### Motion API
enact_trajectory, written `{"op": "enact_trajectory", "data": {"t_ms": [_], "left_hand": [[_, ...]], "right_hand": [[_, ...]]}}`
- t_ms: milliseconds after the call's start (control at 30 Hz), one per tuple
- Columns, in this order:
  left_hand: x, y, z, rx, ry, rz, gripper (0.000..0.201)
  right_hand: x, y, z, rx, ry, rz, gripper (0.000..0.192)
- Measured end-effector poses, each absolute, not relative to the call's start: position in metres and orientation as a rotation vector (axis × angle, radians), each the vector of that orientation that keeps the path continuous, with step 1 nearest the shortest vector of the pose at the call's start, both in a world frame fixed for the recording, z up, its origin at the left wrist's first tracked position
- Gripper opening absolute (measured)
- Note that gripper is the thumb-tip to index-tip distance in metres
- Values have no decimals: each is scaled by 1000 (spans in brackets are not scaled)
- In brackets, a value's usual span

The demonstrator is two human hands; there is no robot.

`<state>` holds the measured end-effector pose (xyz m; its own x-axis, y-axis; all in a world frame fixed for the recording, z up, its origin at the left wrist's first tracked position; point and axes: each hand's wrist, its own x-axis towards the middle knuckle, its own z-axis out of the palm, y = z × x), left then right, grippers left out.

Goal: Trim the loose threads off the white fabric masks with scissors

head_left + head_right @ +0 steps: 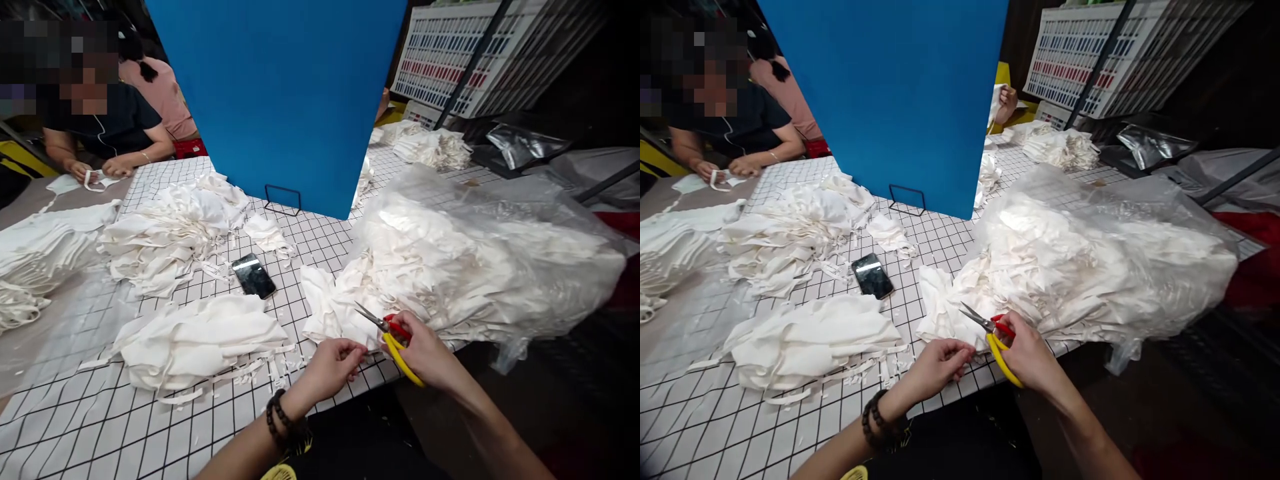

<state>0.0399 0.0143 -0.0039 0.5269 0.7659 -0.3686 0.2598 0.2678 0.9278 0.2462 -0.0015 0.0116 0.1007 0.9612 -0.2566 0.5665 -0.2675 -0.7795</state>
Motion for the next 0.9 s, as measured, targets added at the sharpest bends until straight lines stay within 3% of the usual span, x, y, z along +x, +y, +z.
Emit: {"op": "enact_trajectory", "data": {"t_ms": [367, 600, 767, 900], "left_hand": [[72, 30, -13, 1485, 1124, 584, 33], [53, 35, -1, 1242, 1037, 557, 40], [26, 43, 48, 1185, 975, 705, 35], [-5, 47, 86, 1300, 1026, 780, 31]], "right_hand": [[242, -14, 11, -1534, -1041, 1452, 49], [248, -1, 3, -1552, -1138, 947, 39], [216, 23, 12, -1673, -1500, 737, 35], [202, 46, 12, -1747, -1390, 511, 32]]}}
